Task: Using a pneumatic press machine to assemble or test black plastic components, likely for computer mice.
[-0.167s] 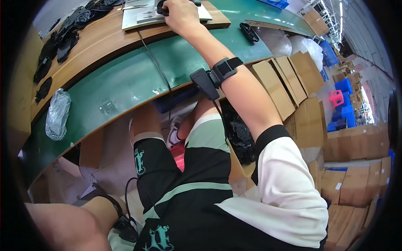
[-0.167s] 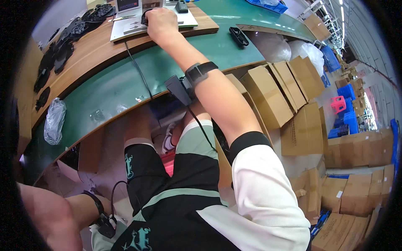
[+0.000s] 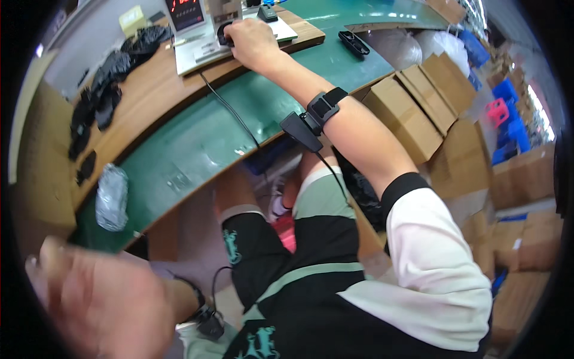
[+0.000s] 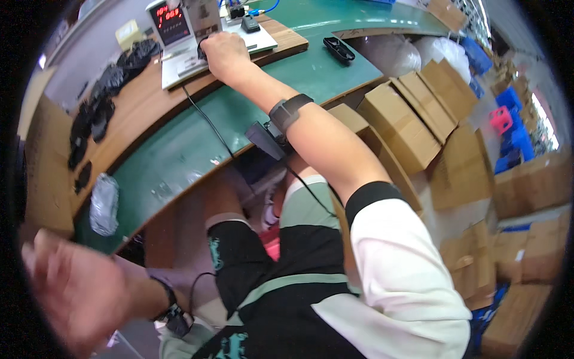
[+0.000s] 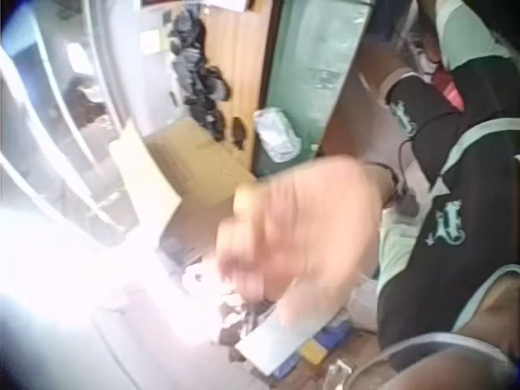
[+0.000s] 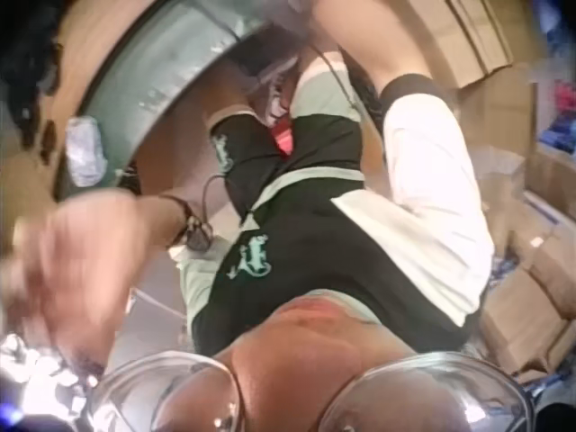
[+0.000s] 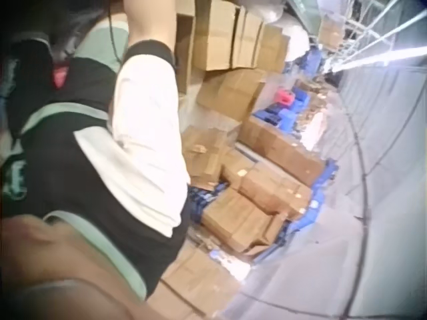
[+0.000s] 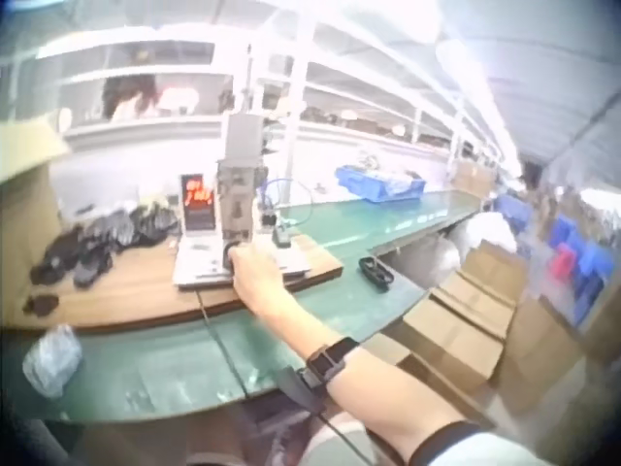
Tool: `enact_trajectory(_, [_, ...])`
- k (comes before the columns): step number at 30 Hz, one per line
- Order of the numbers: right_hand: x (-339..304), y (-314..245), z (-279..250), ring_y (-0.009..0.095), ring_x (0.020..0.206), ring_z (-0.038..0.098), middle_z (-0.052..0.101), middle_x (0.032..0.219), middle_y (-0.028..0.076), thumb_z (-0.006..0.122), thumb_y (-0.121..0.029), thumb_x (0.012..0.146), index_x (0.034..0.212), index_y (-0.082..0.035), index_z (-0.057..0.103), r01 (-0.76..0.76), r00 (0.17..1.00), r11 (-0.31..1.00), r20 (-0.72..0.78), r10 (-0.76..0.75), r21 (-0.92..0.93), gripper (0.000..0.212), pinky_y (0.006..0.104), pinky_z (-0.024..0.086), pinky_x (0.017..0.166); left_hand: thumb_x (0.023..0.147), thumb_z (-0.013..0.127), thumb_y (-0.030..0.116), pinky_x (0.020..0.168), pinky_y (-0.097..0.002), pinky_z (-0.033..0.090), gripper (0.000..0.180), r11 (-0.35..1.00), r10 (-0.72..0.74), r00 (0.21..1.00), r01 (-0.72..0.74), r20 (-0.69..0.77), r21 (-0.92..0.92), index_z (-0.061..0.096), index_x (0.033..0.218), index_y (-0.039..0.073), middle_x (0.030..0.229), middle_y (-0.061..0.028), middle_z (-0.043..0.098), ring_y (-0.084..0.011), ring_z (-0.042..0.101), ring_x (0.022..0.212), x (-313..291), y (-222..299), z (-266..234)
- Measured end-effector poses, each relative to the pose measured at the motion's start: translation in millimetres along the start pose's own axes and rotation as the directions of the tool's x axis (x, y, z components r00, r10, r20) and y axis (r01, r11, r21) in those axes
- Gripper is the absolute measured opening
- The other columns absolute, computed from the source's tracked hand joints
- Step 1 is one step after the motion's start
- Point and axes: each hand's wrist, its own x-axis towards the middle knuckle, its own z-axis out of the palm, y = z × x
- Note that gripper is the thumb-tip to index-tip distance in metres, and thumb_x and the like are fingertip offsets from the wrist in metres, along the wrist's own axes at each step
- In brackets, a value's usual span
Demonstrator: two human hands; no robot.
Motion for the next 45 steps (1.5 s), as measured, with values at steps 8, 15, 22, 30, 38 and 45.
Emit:
enact_trajectory(8, [-17.0,31.3,-25.7,0.029,0.104,0.071,0.075,0.108,0.010,0.074,-0.021,0.087,0.113,-0.012,0.073,-0.109,0.982,0.818,-0.064,0.175,0.565,0.028,0.0434,0.056,0.088,0.098,0.076,0.016,0.069,-0.0213,0.050,0.014,0.598,-0.364,0.918,0.360,-0.157,0.716,0.075,0.103,0.003,0.093,-0.0029,0.074,-0.0061,0.064,0.079,-11.0,-227.0,-68.3])
enact_trajectory(15, [-116.1,-8.0,-120.2,0.017,0.087,0.069,0.073,0.112,0.004,0.065,-0.048,0.103,0.126,-0.014,0.065,-0.274,0.606,-0.636,0.643,0.468,0.721,0.041,0.0330,0.056,0.071,0.096,0.076,0.018,0.066,-0.0279,0.051,0.017,0.313,-0.485,0.868,0.285,-0.106,0.906,0.077,0.104,0.003,0.084,-0.0066,0.076,-0.0117,0.066,0.071,-53.7,-269.8,-160.1])
enact_trajectory(22, [-192.6,-35.7,-112.3,0.013,0.059,0.054,0.058,0.093,0.008,0.046,-0.042,0.112,0.098,-0.002,0.058,0.074,0.917,-0.984,0.399,0.003,-0.163,0.044,0.0270,0.042,0.053,0.097,0.075,0.017,0.068,-0.0250,0.051,0.017,0.287,-0.494,0.859,0.305,-0.132,0.908,0.077,0.107,0.003,0.084,-0.0048,0.076,-0.0066,0.065,0.073,-60.1,-269.6,-163.4])
enact_trajectory(30, [-190.7,-71.8,-122.7,0.014,0.052,0.056,0.052,0.083,0.007,0.037,-0.038,0.115,0.087,-0.008,0.044,0.012,0.975,-0.932,0.211,-0.070,-0.362,0.042,0.0277,0.042,0.050,0.100,0.072,0.014,0.075,-0.0198,0.051,0.017,0.372,-0.507,0.849,0.368,-0.146,0.852,0.076,0.108,0.000,0.094,0.0001,0.077,-0.0040,0.066,0.080,-65.4,-273.8,-177.8])
enact_trajectory(38, [-215.6,-54.1,-171.7,0.016,0.042,0.057,0.054,0.069,0.008,0.034,-0.030,0.116,0.080,-0.009,0.043,0.164,0.960,-0.940,0.267,0.082,-0.300,0.042,0.0259,0.044,0.041,0.102,0.070,0.016,0.081,-0.0210,0.052,0.020,0.379,-0.523,0.845,0.351,-0.115,0.856,0.076,0.113,0.000,0.103,-0.0009,0.078,-0.0057,0.067,0.088,-65.5,-281.7,-193.7])
enact_trajectory(45, [-271.8,2.3,-172.6,0.014,0.049,0.047,0.049,0.075,0.004,0.048,-0.025,0.110,0.089,-0.007,0.045,0.313,0.832,-0.945,0.452,0.322,0.097,0.028,0.0262,0.038,0.050,0.102,0.071,0.015,0.084,-0.0215,0.053,0.017,0.344,-0.575,0.810,0.363,-0.112,0.866,0.075,0.111,0.002,0.099,-0.0003,0.076,-0.0055,0.068,0.091,-66.4,-289.2,-228.4])
